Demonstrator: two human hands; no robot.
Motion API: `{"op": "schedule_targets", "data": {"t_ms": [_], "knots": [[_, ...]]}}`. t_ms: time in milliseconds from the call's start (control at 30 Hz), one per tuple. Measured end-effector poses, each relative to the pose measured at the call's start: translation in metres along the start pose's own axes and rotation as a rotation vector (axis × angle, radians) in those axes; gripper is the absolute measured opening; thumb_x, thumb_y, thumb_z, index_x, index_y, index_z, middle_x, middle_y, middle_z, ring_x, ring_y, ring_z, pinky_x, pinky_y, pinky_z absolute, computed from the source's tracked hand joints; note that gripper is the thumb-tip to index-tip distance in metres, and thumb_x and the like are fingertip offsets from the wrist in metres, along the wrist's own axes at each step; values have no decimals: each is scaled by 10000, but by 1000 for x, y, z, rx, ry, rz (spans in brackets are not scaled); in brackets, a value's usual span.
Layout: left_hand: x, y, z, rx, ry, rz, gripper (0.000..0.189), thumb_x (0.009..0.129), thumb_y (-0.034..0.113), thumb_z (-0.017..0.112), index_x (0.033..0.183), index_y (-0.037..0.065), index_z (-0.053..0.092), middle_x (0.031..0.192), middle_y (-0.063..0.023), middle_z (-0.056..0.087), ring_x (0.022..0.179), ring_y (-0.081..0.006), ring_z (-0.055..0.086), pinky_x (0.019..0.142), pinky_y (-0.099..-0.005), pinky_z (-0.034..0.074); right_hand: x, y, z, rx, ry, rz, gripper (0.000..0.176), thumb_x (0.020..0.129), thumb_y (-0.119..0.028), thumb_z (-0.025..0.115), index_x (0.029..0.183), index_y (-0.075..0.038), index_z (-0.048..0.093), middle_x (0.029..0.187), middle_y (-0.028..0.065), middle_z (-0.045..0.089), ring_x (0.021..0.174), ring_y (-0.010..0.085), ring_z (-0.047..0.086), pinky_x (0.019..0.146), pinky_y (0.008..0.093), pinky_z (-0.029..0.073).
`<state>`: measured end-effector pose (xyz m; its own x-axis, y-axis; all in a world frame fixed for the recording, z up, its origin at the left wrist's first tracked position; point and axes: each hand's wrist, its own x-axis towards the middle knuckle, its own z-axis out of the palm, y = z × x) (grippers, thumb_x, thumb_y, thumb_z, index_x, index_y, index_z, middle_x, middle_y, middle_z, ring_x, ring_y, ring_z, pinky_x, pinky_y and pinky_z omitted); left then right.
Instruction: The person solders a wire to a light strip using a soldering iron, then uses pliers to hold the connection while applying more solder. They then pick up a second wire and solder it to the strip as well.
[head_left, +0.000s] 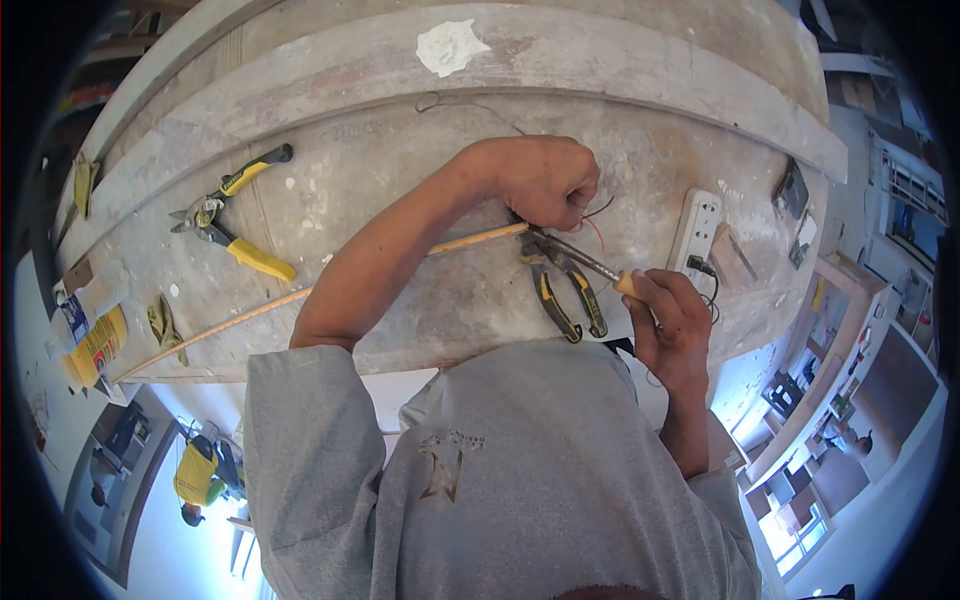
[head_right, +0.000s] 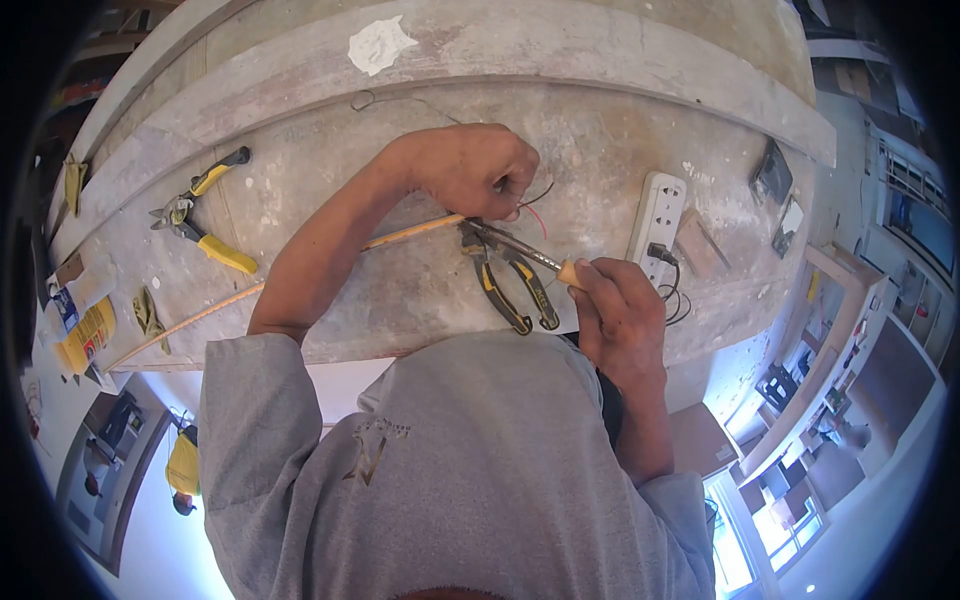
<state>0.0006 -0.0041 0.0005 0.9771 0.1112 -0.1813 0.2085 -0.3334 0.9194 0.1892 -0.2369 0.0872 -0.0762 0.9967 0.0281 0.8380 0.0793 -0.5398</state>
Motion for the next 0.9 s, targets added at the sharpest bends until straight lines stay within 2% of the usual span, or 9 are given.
{"op": "schedule_targets", "data": {"t_ms": [900], "knots": [[-1,0,0,15,7,-13,193,799,96,822,762,2,657,810,-145,715,769,-321,709,689,-450,533,-1,1,3,-9,-8,4,409,805,44,852,1192,-25,742,1050,153,725,881,328,724,715,419,586]]}}
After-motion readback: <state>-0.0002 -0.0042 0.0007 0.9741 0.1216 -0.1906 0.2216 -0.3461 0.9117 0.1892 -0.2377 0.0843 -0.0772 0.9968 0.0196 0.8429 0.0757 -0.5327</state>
